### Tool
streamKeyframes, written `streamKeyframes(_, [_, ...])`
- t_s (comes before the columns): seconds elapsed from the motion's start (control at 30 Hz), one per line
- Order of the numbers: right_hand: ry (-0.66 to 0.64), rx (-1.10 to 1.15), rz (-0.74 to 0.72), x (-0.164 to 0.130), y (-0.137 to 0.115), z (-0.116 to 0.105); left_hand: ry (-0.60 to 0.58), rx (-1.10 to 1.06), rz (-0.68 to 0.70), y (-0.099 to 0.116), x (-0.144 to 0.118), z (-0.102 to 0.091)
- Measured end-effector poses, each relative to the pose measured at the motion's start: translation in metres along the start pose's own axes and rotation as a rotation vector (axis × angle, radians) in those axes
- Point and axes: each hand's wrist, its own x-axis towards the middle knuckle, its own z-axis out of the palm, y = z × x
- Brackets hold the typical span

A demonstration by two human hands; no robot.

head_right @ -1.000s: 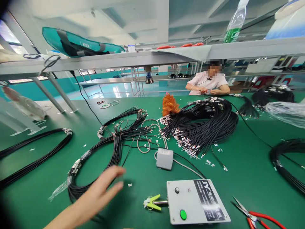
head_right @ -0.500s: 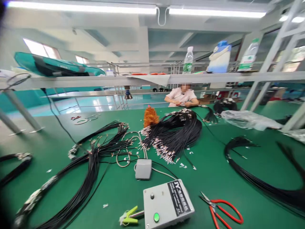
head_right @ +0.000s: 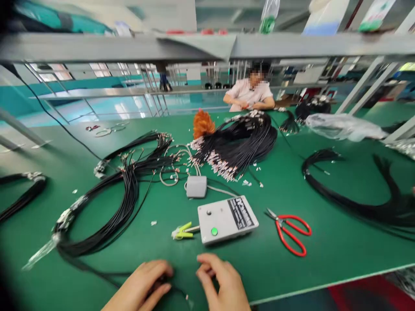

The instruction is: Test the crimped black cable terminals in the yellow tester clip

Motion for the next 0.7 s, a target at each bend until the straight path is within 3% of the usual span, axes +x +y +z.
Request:
streamKeyframes(0.13, [0.085,0.088,0.107,-0.002,-0.01,-0.01,-0.049,0.005,0.09,0.036,0.014,0.0])
streamKeyframes(0.23, [0.098,0.08,0.13,-0.006,-0.017,-0.011,-0.024,-0.068,0.129,0.035,0.019,-0.002])
streamKeyframes(0.4, [0.044,0.069,0.074,-0.005,-0.029,-0.004,0.114,-0.198,0.173,0.026,0.016,0.001])
streamKeyframes(0.7, [0.028,0.071,-0.041,0.004,-0.043,0.0,0.239,-0.174,0.266,0.04,0.009,0.004])
